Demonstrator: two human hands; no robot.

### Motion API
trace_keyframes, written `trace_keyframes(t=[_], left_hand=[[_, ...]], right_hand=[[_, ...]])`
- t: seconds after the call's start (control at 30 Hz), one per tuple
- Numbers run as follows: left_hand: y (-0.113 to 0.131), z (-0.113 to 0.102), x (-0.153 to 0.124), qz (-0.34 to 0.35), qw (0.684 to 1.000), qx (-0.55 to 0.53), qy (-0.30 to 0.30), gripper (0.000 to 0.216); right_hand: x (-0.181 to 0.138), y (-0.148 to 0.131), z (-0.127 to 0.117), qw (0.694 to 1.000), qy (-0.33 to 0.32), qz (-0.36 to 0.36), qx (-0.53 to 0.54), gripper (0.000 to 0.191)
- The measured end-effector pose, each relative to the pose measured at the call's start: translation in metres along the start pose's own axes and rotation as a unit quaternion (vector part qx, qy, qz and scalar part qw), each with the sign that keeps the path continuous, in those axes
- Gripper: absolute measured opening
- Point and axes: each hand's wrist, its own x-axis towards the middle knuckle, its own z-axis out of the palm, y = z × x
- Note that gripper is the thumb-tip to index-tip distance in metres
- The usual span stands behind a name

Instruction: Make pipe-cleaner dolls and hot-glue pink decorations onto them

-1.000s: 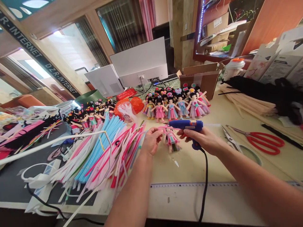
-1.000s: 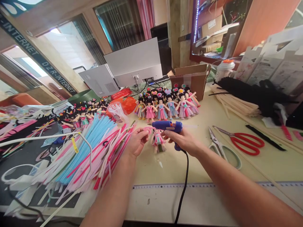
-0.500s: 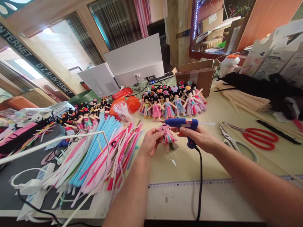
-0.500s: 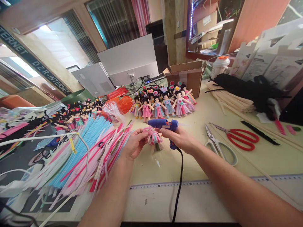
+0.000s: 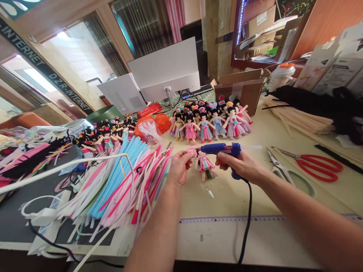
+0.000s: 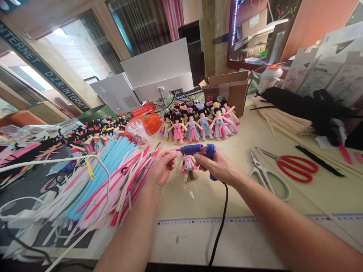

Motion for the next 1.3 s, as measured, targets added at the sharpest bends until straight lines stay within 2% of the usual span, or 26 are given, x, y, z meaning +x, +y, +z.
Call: trace_keyframes(t=[0.3,0.97,1.3], left_hand=[[-0.0013,0.0004,0.0008,0.002,1.0,0.001,0.003,0.022],[-0.0009,0.0008,-0.0003,-0.001,1.0,-0.006,-0.007,0.025],[0.0003,0.0016,-0.0014,-0.003,1.0,-0.016,-0.017,0.025]], right_hand=[[0.0012,0.0031,-0.0011,0.999,0.012,0.023,-0.022,0.039],[0.0016,0.0021,-0.0006,0.999,0.023,0.006,-0.03,0.04],[0.0019,0.0022,-0.0003,0.999,0.03,0.021,-0.021,0.039]])
